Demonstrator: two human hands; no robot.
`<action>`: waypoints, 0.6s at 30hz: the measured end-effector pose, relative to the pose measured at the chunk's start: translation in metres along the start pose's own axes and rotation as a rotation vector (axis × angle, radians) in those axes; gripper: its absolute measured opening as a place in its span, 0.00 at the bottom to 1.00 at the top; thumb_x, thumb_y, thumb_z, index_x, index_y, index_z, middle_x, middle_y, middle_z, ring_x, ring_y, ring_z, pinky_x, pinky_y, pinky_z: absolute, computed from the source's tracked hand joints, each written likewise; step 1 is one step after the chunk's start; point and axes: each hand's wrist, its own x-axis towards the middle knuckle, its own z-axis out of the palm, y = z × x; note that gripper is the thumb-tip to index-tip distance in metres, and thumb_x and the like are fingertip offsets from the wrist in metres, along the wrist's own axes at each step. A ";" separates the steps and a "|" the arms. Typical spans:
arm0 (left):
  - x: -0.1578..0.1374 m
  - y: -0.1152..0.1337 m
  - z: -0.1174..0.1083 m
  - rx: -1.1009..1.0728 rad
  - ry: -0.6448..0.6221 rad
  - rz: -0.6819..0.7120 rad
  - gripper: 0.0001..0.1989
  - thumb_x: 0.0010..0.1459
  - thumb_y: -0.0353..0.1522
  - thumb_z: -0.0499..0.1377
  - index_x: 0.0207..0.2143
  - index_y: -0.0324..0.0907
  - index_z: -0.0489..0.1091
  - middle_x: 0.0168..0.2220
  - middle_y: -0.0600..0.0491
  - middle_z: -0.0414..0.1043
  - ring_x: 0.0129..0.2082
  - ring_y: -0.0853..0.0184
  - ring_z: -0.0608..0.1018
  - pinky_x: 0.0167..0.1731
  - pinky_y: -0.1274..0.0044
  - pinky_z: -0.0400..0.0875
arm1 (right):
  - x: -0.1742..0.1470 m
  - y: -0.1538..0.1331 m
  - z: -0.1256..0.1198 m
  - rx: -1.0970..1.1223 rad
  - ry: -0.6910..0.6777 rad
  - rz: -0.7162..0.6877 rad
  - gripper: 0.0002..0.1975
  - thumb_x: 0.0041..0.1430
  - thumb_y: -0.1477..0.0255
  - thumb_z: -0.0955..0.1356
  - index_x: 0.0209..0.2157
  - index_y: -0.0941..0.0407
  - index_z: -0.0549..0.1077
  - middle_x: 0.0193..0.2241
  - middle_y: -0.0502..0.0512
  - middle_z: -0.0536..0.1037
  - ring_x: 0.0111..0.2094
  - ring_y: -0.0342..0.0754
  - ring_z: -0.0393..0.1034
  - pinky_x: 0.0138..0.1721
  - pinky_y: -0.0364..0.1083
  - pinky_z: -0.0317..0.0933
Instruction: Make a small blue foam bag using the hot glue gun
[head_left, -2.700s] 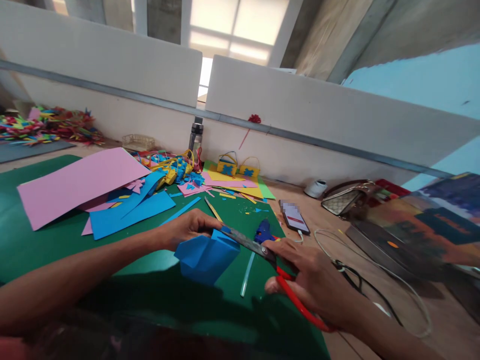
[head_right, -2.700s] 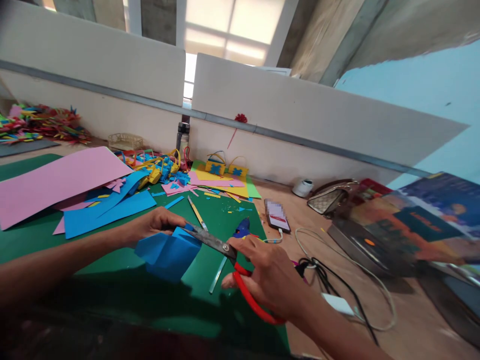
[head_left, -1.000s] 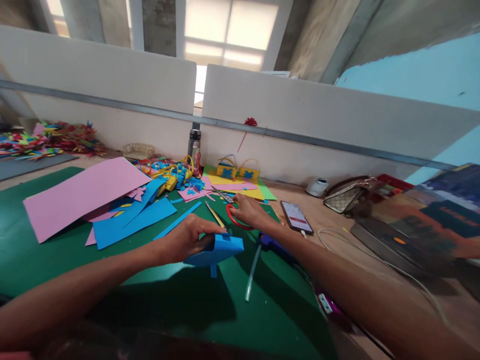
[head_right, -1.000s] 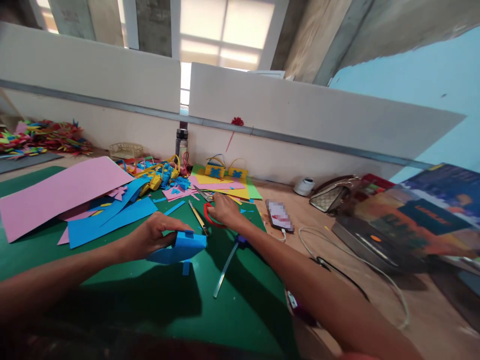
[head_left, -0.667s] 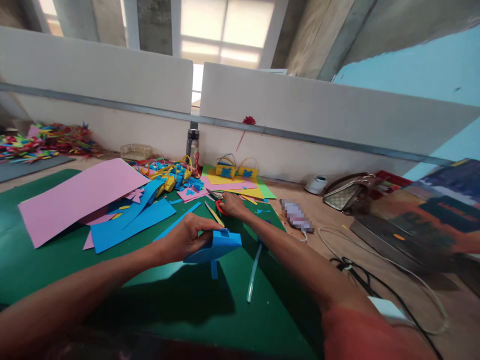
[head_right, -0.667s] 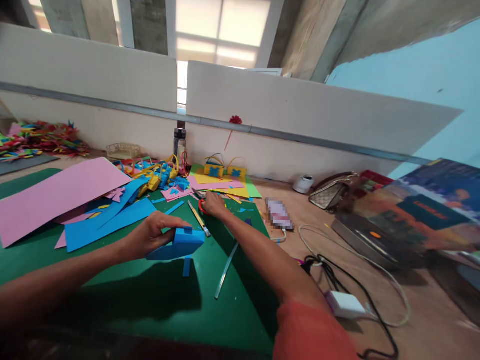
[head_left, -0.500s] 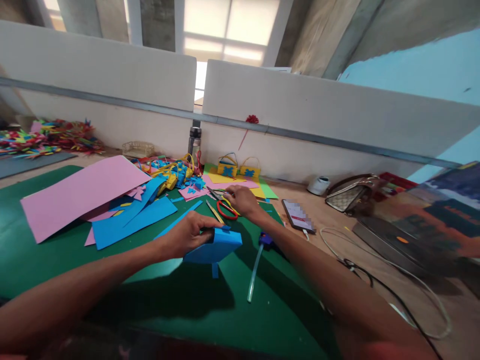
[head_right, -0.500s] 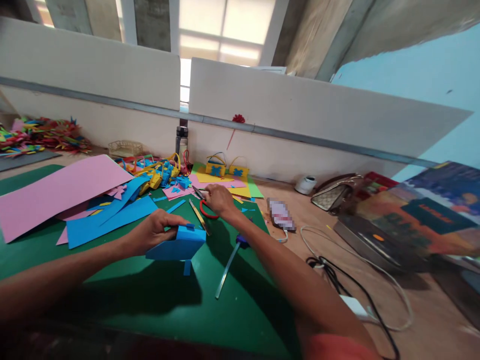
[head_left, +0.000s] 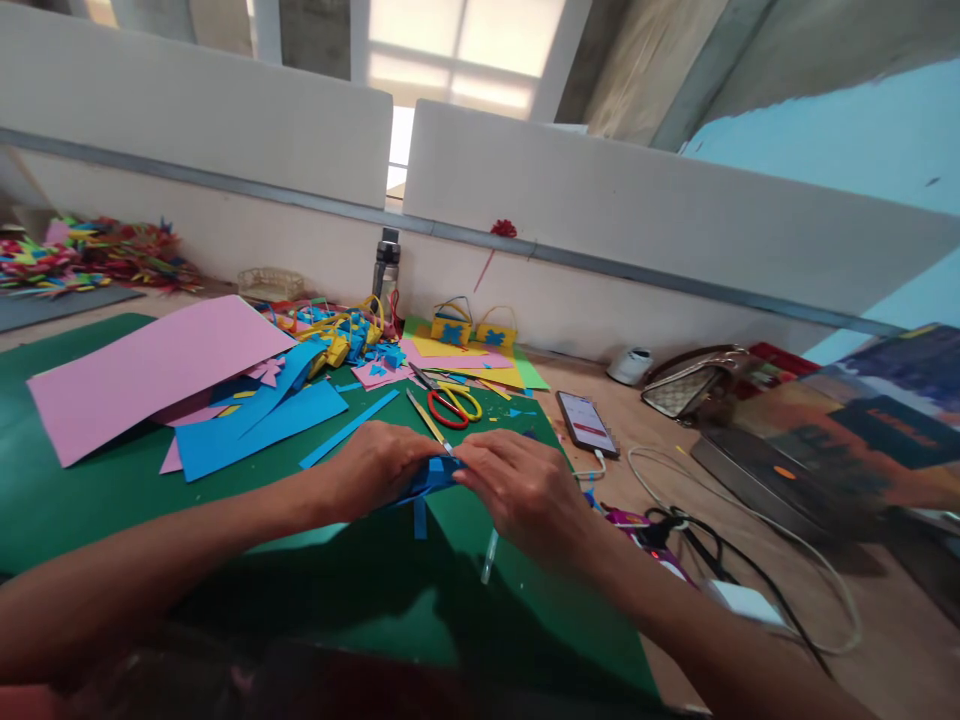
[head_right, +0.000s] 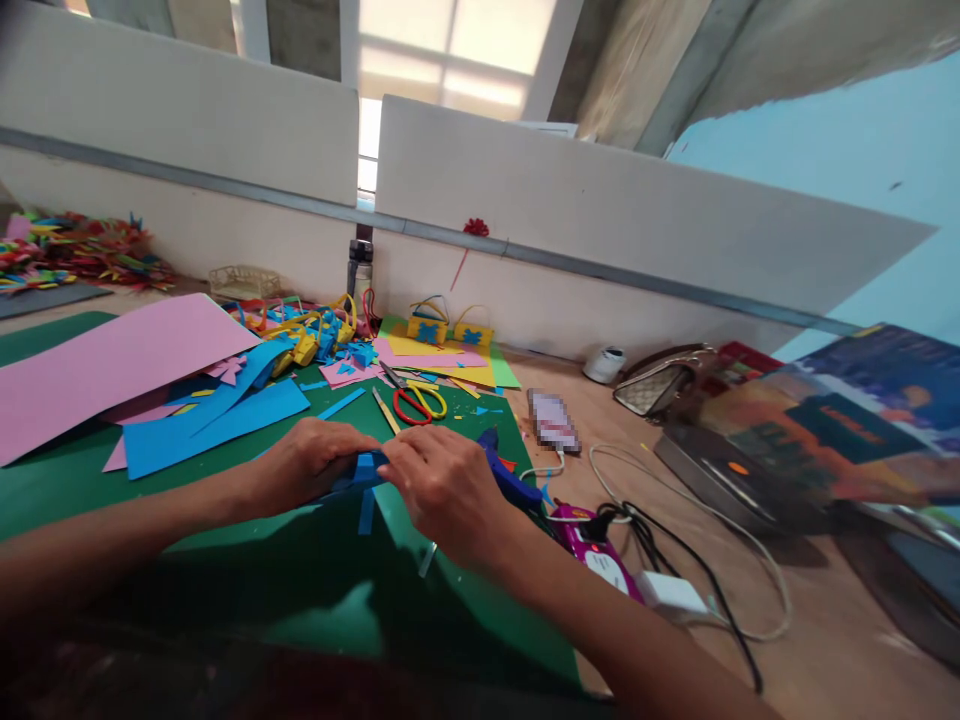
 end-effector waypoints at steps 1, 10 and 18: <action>0.000 0.000 0.000 0.009 -0.008 -0.002 0.14 0.56 0.25 0.50 0.39 0.38 0.73 0.29 0.50 0.77 0.29 0.69 0.78 0.27 0.82 0.68 | 0.000 0.000 0.001 -0.016 -0.008 -0.011 0.07 0.60 0.75 0.62 0.32 0.62 0.72 0.29 0.57 0.77 0.32 0.48 0.72 0.34 0.46 0.65; 0.001 0.001 0.002 -0.022 -0.027 0.083 0.12 0.60 0.26 0.48 0.35 0.37 0.71 0.25 0.52 0.74 0.24 0.73 0.73 0.25 0.84 0.62 | -0.002 -0.001 0.004 -0.161 -0.075 -0.031 0.11 0.60 0.80 0.59 0.31 0.61 0.71 0.25 0.56 0.77 0.28 0.46 0.71 0.30 0.44 0.60; 0.000 0.001 0.005 0.004 -0.071 0.096 0.11 0.59 0.25 0.47 0.27 0.37 0.68 0.21 0.54 0.69 0.21 0.74 0.69 0.21 0.83 0.57 | -0.004 -0.005 0.005 -0.231 -0.061 -0.047 0.14 0.61 0.80 0.57 0.28 0.60 0.71 0.22 0.55 0.75 0.25 0.46 0.68 0.28 0.44 0.54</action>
